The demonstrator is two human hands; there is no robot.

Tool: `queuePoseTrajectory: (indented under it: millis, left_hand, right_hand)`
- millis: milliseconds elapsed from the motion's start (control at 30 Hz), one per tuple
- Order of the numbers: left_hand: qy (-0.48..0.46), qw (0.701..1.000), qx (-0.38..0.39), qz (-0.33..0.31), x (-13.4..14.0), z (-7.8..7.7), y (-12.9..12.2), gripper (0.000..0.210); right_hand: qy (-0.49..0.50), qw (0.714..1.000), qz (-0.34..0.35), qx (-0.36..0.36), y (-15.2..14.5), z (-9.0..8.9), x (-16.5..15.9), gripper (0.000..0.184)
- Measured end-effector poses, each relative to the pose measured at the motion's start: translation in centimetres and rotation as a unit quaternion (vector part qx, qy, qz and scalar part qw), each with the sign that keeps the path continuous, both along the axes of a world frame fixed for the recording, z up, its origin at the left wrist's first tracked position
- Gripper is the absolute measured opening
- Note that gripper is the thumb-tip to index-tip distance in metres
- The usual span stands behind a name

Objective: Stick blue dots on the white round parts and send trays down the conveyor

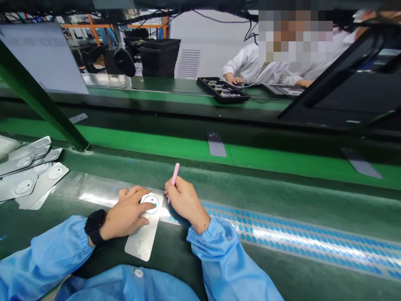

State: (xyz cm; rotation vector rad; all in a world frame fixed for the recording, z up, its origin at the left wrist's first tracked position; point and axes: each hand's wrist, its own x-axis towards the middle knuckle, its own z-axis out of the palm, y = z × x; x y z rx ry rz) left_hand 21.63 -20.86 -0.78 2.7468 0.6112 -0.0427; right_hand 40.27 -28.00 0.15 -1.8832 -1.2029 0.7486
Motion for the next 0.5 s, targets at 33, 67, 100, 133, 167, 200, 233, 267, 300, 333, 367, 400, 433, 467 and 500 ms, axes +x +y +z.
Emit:
queuePoseTrajectory:
  millis: [33,67,100,133,167,200,233,267,300,333,367,400,433,467,500]
  left_hand:
    - [-0.002,1.000,-0.001,0.005,0.0,-0.1,0.0,0.038]
    - [-0.003,1.000,-0.003,0.010,0.1,-0.2,-0.1,0.037]
    - [-0.003,1.000,-0.006,0.014,0.1,-0.3,-0.1,0.038]
    - [-0.004,1.000,-0.010,0.017,0.2,-0.4,-0.1,0.040]
    - [-0.004,1.000,-0.015,0.017,0.3,-0.5,-0.1,0.043]
    - [-0.005,1.000,-0.020,0.016,0.4,-0.6,0.0,0.046]
    - [-0.007,1.000,-0.023,0.015,0.5,-0.7,0.1,0.048]
    - [-0.008,1.000,-0.024,0.014,0.6,-0.7,0.2,0.050]
    - [-0.010,1.000,-0.025,0.015,0.8,-0.7,0.3,0.051]
    - [-0.011,0.999,-0.026,0.018,1.1,-0.7,0.4,0.052]
    - [-0.012,0.999,-0.028,0.025,1.4,-0.7,0.3,0.053]
    - [-0.013,0.999,-0.031,0.029,1.7,-0.6,0.2,0.054]
    - [-0.011,0.999,-0.033,0.031,2.1,-0.4,-0.1,0.054]
    - [-0.008,0.999,-0.038,0.030,2.4,-0.3,-0.3,0.054]
    - [-0.010,0.999,-0.042,0.020,2.7,-0.2,-0.3,0.052]
  right_hand:
    - [-0.042,0.998,0.029,0.021,-0.5,-0.1,-0.2,0.021]
    - [-0.086,0.994,0.062,0.037,-1.0,-0.3,-0.6,0.022]
    - [-0.133,0.986,0.095,0.044,-1.6,-0.6,-1.0,0.023]
    - [-0.175,0.976,0.124,0.043,-2.1,-1.0,-1.4,0.025]
    - [-0.212,0.965,0.149,0.033,-2.5,-1.6,-1.8,0.025]
    - [-0.247,0.954,0.168,0.017,-2.8,-2.1,-2.1,0.025]
    - [-0.281,0.942,0.181,0.004,-3.1,-2.7,-2.4,0.027]
    - [-0.314,0.930,0.189,-0.006,-3.4,-3.2,-2.6,0.028]
    - [-0.344,0.919,0.194,-0.012,-3.7,-3.7,-2.7,0.031]
    - [-0.369,0.909,0.196,-0.014,-4.0,-4.1,-2.7,0.032]
    - [-0.388,0.900,0.196,-0.011,-4.4,-4.5,-2.6,0.033]
    - [-0.402,0.894,0.197,-0.003,-4.7,-4.9,-2.4,0.033]
    - [-0.409,0.891,0.199,0.009,-5.0,-5.3,-2.2,0.032]
    - [-0.410,0.890,0.196,0.029,-5.1,-5.7,-1.9,0.030]
    - [-0.404,0.892,0.196,0.061,-4.7,-6.1,-1.6,0.026]
